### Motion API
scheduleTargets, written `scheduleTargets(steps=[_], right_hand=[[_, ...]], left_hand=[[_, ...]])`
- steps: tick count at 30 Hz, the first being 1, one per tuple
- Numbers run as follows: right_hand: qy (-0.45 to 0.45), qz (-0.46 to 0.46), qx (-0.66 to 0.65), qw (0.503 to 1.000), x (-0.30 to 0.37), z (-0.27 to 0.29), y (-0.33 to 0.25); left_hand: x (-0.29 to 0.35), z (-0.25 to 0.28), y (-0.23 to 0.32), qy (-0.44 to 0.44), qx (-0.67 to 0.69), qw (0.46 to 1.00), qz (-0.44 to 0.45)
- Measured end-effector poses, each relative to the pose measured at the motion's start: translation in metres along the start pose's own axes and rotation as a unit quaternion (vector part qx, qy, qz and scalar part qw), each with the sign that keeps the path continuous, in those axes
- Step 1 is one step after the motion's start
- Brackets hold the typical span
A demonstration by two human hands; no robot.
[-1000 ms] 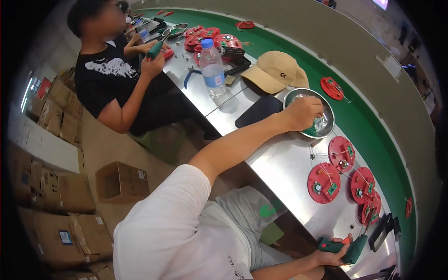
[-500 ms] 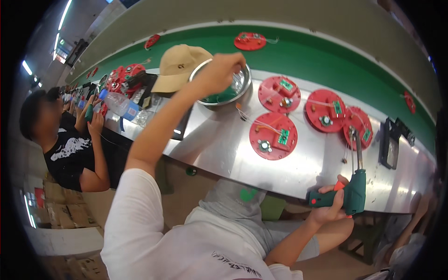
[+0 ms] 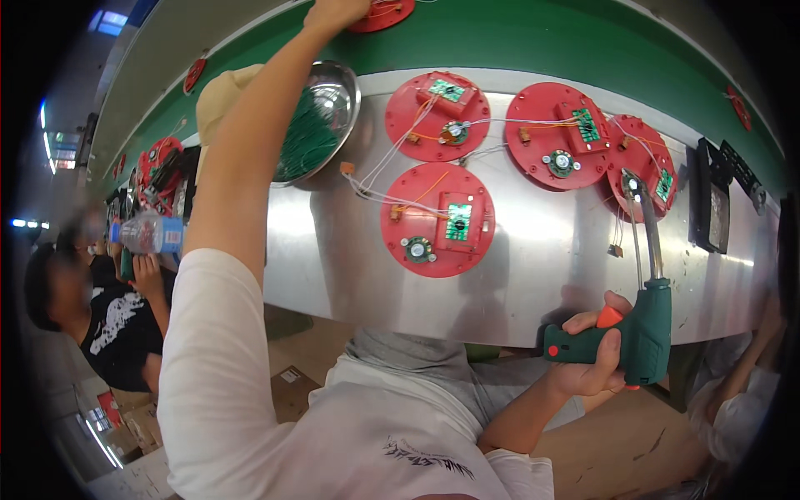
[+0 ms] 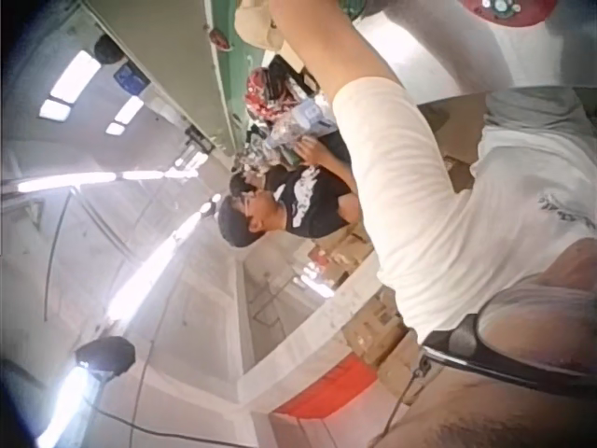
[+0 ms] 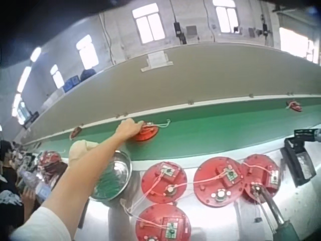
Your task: Soldering components and wires onto circular red circuit boards at an industrial workbench.
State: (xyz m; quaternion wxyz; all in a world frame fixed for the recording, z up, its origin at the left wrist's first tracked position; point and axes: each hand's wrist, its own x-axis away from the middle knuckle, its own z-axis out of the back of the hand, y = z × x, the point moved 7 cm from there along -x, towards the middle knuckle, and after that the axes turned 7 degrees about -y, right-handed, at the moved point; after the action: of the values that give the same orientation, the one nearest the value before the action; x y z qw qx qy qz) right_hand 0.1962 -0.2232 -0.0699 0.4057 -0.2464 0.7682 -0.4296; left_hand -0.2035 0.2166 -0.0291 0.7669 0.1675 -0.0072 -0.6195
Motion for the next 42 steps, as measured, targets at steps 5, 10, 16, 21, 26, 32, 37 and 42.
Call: scheduleTargets(steps=[5, 10, 16, 21, 26, 32, 37, 42], right_hand=[[-0.01, -0.008, 0.027, 1.0, -0.005, -0.004, -0.001], [0.001, -0.016, 0.012, 1.0, -0.005, -0.006, -0.002], [0.033, -0.041, -0.023, 0.998, -0.01, -0.011, -0.006], [0.035, -0.076, -0.043, 0.996, -0.007, -0.005, 0.005], [0.041, -0.047, -0.045, 0.997, -0.01, -0.009, -0.002], [0.025, -0.042, -0.051, 0.997, -0.009, -0.011, -0.011], [0.026, -0.022, -0.062, 0.998, -0.005, -0.009, -0.009], [0.024, -0.016, -0.045, 0.999, -0.004, -0.013, -0.007]], left_hand=[[-0.005, -0.011, 0.024, -0.06, -0.014, 0.998, -0.006], [0.01, -0.005, 0.037, -0.095, -0.037, 0.993, -0.053], [0.096, 0.032, 0.067, -0.12, 0.024, 0.978, -0.171], [0.211, 0.04, 0.07, -0.09, -0.072, 0.975, -0.193], [0.243, 0.067, 0.078, -0.098, -0.074, 0.981, -0.149], [0.256, 0.111, 0.053, -0.002, 0.036, 0.973, -0.226], [0.276, 0.135, 0.047, 0.004, 0.096, 0.96, -0.262], [0.289, 0.139, 0.022, 0.027, 0.135, 0.944, -0.3]])
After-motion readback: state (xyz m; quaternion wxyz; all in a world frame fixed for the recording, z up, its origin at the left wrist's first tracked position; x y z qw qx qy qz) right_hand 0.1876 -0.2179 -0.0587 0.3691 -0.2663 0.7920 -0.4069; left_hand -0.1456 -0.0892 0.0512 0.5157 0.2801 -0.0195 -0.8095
